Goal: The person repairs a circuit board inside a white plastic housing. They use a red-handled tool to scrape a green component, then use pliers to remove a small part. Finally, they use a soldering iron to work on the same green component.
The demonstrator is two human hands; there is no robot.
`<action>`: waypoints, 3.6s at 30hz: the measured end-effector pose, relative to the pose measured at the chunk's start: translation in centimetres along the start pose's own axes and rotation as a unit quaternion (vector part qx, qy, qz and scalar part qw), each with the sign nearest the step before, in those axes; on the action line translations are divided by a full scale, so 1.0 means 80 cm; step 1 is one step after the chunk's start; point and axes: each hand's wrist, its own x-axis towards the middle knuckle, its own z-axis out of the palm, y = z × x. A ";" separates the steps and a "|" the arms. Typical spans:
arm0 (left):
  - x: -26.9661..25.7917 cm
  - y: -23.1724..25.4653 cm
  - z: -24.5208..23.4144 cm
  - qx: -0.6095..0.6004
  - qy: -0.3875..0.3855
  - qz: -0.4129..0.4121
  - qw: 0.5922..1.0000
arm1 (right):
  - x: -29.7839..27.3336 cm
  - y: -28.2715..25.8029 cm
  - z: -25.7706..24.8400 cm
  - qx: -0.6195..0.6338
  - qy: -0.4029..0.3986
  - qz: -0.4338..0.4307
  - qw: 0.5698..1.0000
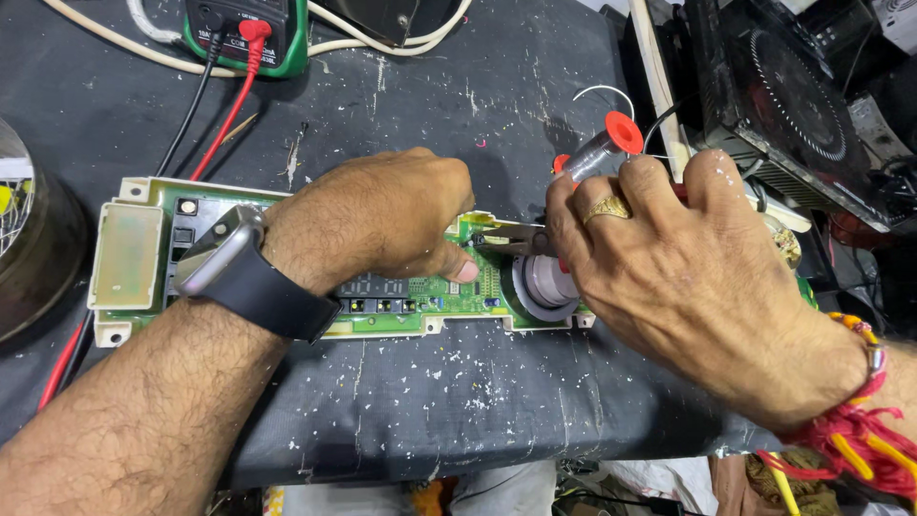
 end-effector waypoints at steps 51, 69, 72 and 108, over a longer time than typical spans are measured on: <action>0.000 -0.002 -0.002 -0.004 0.006 0.003 1.000 | 0.049 0.056 0.096 0.114 0.000 -0.120 0.986; 0.010 -0.013 0.002 -0.030 -0.008 0.013 0.999 | -0.002 0.001 0.055 0.137 0.023 0.046 0.989; 0.012 -0.012 0.003 -0.037 -0.012 0.009 0.999 | 0.000 0.003 0.064 0.150 0.025 0.044 0.987; 0.008 -0.010 -0.003 -0.020 -0.037 -0.030 0.999 | -0.022 0.008 0.100 0.609 -0.223 0.305 0.697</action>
